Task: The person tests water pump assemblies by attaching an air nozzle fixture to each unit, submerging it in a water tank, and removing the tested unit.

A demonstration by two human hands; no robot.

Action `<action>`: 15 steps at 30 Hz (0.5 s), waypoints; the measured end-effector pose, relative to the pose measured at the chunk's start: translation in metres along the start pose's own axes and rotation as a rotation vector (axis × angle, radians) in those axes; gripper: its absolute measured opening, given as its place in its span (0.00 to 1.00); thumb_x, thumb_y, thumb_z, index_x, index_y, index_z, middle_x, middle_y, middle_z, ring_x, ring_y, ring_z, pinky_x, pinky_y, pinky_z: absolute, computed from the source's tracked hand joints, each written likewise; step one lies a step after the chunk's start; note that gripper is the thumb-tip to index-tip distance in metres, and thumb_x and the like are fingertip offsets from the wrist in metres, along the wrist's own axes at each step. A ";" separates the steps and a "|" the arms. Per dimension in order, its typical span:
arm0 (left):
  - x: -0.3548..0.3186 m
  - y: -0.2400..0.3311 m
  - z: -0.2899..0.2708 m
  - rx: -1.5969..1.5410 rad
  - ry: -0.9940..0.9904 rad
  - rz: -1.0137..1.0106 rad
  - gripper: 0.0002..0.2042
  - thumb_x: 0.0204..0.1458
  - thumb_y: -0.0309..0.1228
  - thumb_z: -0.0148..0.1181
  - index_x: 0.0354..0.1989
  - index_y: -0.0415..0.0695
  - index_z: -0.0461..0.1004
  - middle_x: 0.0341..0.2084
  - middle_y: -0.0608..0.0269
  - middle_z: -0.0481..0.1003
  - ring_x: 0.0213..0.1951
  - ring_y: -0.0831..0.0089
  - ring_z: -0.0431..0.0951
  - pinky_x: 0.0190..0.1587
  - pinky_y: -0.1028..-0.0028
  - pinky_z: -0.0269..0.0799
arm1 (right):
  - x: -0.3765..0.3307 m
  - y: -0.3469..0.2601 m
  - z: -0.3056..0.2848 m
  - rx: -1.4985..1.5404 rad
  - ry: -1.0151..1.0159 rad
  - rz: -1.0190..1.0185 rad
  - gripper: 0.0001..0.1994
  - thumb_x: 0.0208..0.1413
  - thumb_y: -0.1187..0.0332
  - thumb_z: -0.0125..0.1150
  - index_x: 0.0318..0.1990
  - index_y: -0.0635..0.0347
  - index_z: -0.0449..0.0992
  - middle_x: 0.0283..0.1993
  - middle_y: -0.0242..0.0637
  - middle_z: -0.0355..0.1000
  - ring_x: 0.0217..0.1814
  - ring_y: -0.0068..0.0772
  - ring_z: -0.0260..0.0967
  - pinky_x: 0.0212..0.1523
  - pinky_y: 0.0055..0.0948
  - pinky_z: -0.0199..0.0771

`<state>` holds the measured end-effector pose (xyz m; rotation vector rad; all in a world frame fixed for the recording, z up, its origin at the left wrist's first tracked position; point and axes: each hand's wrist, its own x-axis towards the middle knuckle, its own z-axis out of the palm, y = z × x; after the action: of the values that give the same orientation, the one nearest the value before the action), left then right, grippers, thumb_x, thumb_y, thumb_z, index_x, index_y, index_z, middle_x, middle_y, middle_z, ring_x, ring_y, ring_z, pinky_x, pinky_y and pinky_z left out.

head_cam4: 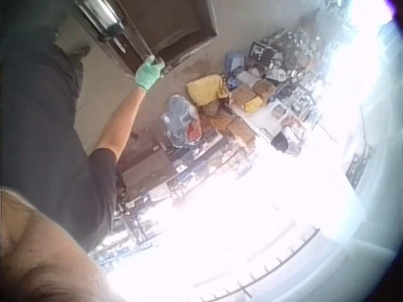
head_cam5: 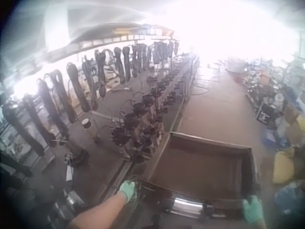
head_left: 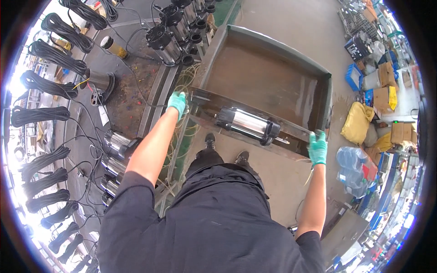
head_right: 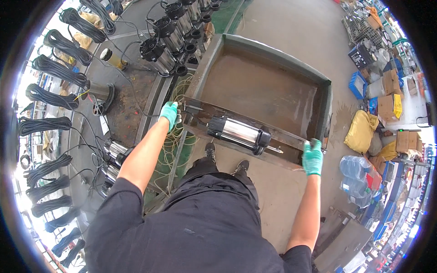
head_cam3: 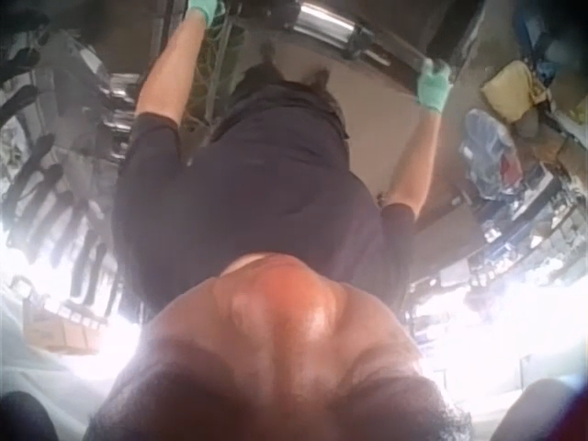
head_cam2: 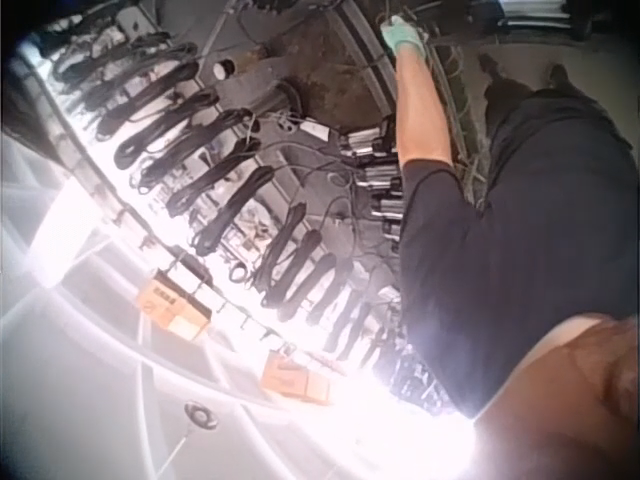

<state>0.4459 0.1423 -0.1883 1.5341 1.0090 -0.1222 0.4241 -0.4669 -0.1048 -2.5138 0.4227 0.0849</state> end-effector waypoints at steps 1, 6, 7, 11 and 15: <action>0.010 0.005 -0.004 -0.105 -0.070 -0.140 0.09 0.72 0.39 0.53 0.52 0.50 0.70 0.26 0.64 0.75 0.21 0.73 0.75 0.22 0.69 0.75 | -0.011 -0.027 0.015 0.108 -0.012 -0.004 0.20 0.69 0.57 0.62 0.61 0.59 0.72 0.43 0.52 0.82 0.46 0.50 0.81 0.49 0.44 0.79; 0.012 0.016 0.000 -0.007 -0.205 -0.105 0.09 0.70 0.42 0.58 0.44 0.50 0.72 0.24 0.69 0.74 0.19 0.78 0.71 0.20 0.74 0.71 | -0.047 -0.146 0.079 0.247 0.008 -0.173 0.20 0.68 0.58 0.64 0.60 0.62 0.73 0.42 0.45 0.81 0.41 0.44 0.79 0.46 0.40 0.79; 0.009 0.017 0.001 0.012 -0.204 -0.078 0.09 0.69 0.41 0.59 0.44 0.50 0.72 0.24 0.69 0.74 0.19 0.78 0.71 0.19 0.74 0.70 | -0.050 -0.160 0.086 0.226 -0.022 -0.177 0.20 0.67 0.59 0.64 0.59 0.62 0.74 0.41 0.45 0.81 0.41 0.46 0.78 0.47 0.41 0.79; 0.002 0.008 0.003 0.104 -0.209 0.009 0.10 0.67 0.39 0.63 0.45 0.48 0.72 0.21 0.70 0.71 0.17 0.79 0.67 0.17 0.74 0.64 | -0.054 -0.183 0.100 -0.078 0.102 -0.218 0.15 0.63 0.64 0.64 0.53 0.59 0.79 0.41 0.43 0.81 0.47 0.50 0.74 0.52 0.46 0.76; -0.001 -0.006 -0.003 0.049 -0.288 0.134 0.09 0.67 0.37 0.63 0.45 0.47 0.74 0.21 0.70 0.70 0.18 0.78 0.68 0.19 0.73 0.64 | -0.053 -0.183 0.097 -0.110 0.102 -0.291 0.12 0.62 0.66 0.63 0.50 0.59 0.81 0.42 0.43 0.81 0.47 0.49 0.74 0.51 0.45 0.76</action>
<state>0.4400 0.1435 -0.1916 1.5715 0.6780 -0.2673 0.4349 -0.2546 -0.0785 -2.6676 0.0903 -0.1373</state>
